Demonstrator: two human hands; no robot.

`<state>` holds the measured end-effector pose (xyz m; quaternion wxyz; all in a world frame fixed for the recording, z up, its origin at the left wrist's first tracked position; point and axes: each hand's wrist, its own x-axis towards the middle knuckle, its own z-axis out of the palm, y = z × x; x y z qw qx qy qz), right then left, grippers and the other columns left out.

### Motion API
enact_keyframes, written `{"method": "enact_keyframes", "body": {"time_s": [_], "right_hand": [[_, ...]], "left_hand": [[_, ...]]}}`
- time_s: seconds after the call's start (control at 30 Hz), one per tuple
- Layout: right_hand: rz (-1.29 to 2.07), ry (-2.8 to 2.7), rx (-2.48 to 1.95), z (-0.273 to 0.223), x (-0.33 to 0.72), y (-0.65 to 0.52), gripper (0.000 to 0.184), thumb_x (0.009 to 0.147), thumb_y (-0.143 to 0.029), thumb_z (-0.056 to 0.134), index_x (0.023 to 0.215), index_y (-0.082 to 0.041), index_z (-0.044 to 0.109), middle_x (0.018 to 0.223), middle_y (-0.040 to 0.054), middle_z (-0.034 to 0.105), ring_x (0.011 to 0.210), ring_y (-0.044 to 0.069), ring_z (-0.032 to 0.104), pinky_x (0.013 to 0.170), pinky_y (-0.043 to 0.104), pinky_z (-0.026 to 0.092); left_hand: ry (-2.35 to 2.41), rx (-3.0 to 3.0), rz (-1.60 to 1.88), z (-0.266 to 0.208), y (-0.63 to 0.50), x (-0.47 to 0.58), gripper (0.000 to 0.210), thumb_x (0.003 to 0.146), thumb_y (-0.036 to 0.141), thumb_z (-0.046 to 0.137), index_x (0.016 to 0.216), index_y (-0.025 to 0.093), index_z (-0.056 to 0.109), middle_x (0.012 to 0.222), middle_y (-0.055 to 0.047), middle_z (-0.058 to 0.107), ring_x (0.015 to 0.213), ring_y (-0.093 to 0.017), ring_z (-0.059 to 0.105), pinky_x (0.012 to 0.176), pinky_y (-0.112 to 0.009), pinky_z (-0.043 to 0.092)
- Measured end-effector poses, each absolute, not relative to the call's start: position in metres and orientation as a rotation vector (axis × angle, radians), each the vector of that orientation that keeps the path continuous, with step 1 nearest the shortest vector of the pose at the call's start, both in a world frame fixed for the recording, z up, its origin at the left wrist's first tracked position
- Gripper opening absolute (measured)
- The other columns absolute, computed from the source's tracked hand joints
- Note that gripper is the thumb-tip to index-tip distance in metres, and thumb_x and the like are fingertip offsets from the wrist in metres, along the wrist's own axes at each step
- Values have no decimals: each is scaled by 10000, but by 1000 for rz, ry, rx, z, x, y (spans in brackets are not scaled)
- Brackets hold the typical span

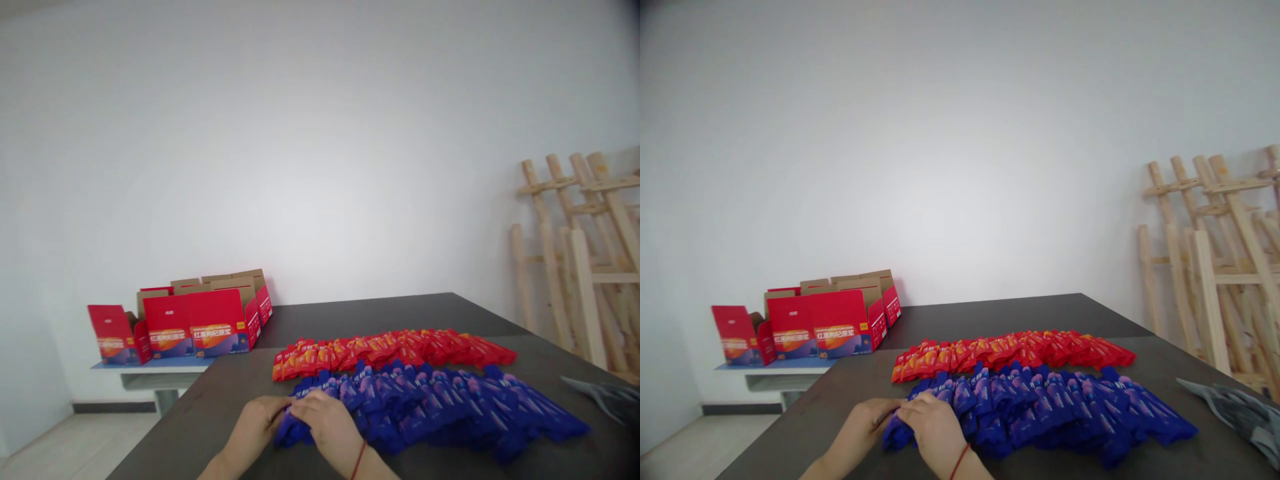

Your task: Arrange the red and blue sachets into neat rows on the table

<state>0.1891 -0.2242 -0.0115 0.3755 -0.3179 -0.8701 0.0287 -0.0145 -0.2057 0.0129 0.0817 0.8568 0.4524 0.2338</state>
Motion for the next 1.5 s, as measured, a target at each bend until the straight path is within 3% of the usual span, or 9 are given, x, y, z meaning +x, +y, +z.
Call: {"method": "enact_keyframes", "body": {"time_s": [0.13, 0.37, 0.5, 0.67, 0.87, 1.07, 1.3, 1.4, 1.5], "right_hand": [[-92, -2287, -788, -12, 201, -199, 344, 938, -135, 477, 1250, -204, 605, 1278, 32, 626, 1173, 149, 538, 1051, 297, 388], [-140, -2320, -886, -35, 205, -184, 358, 929, -105, 473, 1242, -207, 616, 1289, 50, 615, 1213, 181, 534, 1056, 339, 403], [-100, -2320, -963, -44, 193, -189, 393, 922, -77, 422, 1255, -178, 605, 1306, 77, 600, 1240, 190, 510, 1077, 342, 375], [85, -2459, -1149, -37, 184, -202, 460, 849, -96, 447, 1295, -84, 559, 1302, 164, 585, 1236, 256, 507, 1086, 407, 340], [66, -2214, -1426, -13, 239, -211, 493, 853, -73, 347, 1250, -191, 614, 1340, 69, 574, 1248, 190, 488, 1101, 354, 276], [-186, -1941, -1936, -25, 273, -209, 423, 918, -212, 391, 1253, -50, 592, 1353, 217, 526, 1258, 298, 479, 1039, 417, 348], [-156, -2034, -1914, -35, 243, -221, 403, 932, -193, 370, 1226, -65, 614, 1236, 195, 621, 1174, 280, 551, 1047, 412, 334], [-100, -2013, -1925, -32, 241, -223, 442, 918, -195, 385, 1298, -46, 555, 1292, 195, 584, 1218, 284, 515, 1054, 406, 335], [-62, -1982, -1866, -32, 240, -225, 502, 896, -217, 415, 1379, -103, 484, 1437, 142, 460, 1329, 277, 397, 1109, 403, 266]], "left_hand": [[1503, 2282, 929, 2, -186, -12, 337, 865, 329, 413, 975, 223, 714, 1027, -54, 739, 970, -229, 670, 878, -315, 491], [1387, 1878, 1104, -26, -160, 8, 436, 844, 414, 347, 1007, 177, 675, 1074, -84, 717, 1021, -246, 654, 906, -376, 502], [1369, 1876, 1059, -27, -162, 14, 481, 865, 446, 317, 1062, 164, 653, 1127, -98, 697, 1052, -234, 643, 911, -359, 507], [1480, 2202, 768, -31, -173, 29, 508, 910, 413, 308, 1252, 165, 590, 1342, -85, 579, 1267, -213, 492, 1119, -369, 326], [1671, 2376, 446, -37, -186, 45, 551, 932, 434, 323, 1437, 232, 404, 1519, -39, 362, 1401, -227, 306, 1157, -441, 239], [1745, 2316, 385, -28, -195, 49, 529, 941, 430, 319, 1449, 290, 373, 1529, -2, 343, 1416, -215, 267, 1156, -445, 212], [1731, 2305, 407, -35, -188, 45, 531, 937, 447, 312, 1439, 290, 388, 1523, -4, 354, 1410, -211, 283, 1147, -428, 237], [1754, 2277, 352, -30, -186, 45, 540, 929, 449, 320, 1440, 284, 385, 1525, -17, 350, 1411, -224, 280, 1140, -453, 241], [1817, 2290, 320, -23, -188, 51, 543, 920, 452, 334, 1425, 268, 412, 1520, -40, 358, 1411, -242, 278, 1140, -493, 207]]}}
